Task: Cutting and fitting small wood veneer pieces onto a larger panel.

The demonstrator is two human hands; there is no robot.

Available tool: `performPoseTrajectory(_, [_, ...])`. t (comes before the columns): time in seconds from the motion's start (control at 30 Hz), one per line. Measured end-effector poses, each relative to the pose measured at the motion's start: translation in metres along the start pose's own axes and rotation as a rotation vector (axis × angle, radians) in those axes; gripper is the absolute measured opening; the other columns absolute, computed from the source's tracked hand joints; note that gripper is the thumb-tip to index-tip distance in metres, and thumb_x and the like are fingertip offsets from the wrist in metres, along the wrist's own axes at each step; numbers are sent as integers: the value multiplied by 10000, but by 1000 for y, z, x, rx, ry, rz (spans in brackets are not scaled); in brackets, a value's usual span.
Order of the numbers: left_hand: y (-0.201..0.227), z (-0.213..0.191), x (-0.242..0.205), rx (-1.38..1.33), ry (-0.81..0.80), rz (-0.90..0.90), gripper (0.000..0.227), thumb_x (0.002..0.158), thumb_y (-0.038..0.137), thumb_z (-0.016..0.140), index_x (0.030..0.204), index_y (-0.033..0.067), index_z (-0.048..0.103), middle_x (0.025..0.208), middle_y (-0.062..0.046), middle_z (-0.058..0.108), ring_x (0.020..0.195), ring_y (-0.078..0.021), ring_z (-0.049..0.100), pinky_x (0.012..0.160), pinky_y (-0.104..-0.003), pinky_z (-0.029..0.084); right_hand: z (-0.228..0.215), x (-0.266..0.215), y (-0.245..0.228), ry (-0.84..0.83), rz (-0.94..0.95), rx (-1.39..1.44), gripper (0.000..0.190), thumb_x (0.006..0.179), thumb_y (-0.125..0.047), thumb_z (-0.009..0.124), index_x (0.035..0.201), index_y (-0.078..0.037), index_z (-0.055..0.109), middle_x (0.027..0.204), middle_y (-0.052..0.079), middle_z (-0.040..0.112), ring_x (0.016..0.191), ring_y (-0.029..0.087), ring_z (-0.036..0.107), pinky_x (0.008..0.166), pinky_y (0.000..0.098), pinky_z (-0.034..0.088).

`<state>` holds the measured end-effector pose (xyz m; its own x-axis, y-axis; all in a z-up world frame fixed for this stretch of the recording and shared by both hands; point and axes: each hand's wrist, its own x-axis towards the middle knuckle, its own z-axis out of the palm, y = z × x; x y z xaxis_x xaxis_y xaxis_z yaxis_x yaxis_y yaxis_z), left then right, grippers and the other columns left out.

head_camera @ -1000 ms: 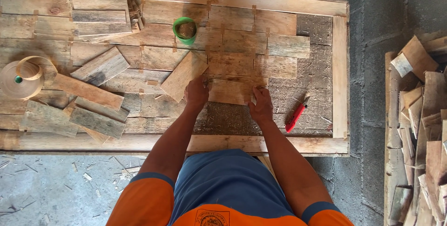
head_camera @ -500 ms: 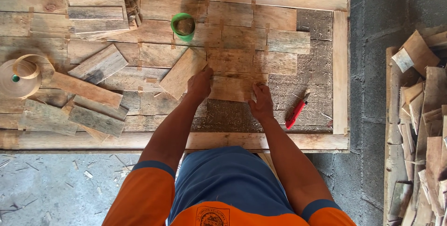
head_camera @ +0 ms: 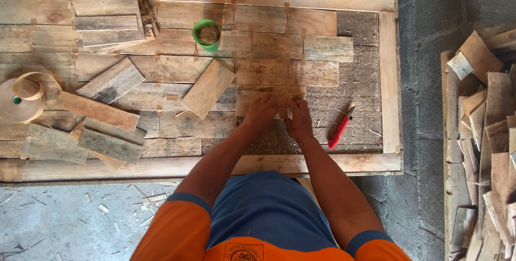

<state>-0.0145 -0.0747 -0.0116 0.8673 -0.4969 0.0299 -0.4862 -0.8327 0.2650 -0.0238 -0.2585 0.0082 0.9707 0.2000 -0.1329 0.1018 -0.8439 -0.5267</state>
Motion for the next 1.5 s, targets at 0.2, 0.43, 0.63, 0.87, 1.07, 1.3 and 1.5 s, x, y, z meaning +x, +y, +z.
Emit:
performPoseTrajectory(0.2, [26,3,4,-161,101,-97,239,837,119,699,1063,69,758,1347,-139,535,1302,-357,463,1033,-481,455,7,4,17,-10,5,98,732,807,-100,809,1484,-92,530,1381,168,481,1230,323,545,1048,419,502])
performPoseTrajectory(0.43, [29,-3,11,-82,4,-100,177,881,91,656,1015,12,741,1307,-128,526,1254,-323,487,1030,-425,490,-36,-32,64,386,263,-334,628,961,-261,765,1490,-96,470,1412,222,481,1267,399,506,997,494,525])
performPoseTrajectory(0.63, [33,-2,19,-100,-107,-163,177,919,101,621,984,-22,731,1277,-141,498,1212,-339,478,1040,-445,473,-49,-46,114,335,710,-177,853,793,-303,827,1419,-121,277,1257,248,492,1131,395,534,951,551,493])
performPoseTrajectory(0.87, [30,15,19,-109,45,-154,181,935,107,624,939,-33,739,1360,-144,513,1191,-345,508,999,-475,488,-22,-37,117,181,768,-4,579,1071,-282,570,1467,-93,192,1231,249,566,933,395,651,781,549,589])
performPoseTrajectory(1.07, [32,2,22,-68,-105,-173,121,897,59,678,984,6,744,1422,-148,499,1234,-350,513,968,-475,527,-11,-31,30,134,482,237,510,976,-195,620,1403,-73,370,1059,208,670,879,333,709,751,456,620])
performPoseTrajectory(1.3, [37,-18,20,29,-73,-105,607,743,167,792,1312,39,625,1404,-226,485,1241,-399,488,976,-526,503,-25,-25,-35,126,275,301,578,977,-71,555,1516,-56,347,1075,283,700,969,444,712,829,525,567])
performPoseTrajectory(1.5, [37,-10,18,6,-67,-134,481,832,188,745,1277,31,647,1484,-213,479,1275,-384,505,1028,-520,494,-14,-20,-34,142,199,209,482,972,-38,549,1439,-93,447,1118,277,713,1028,491,690,843,564,544])
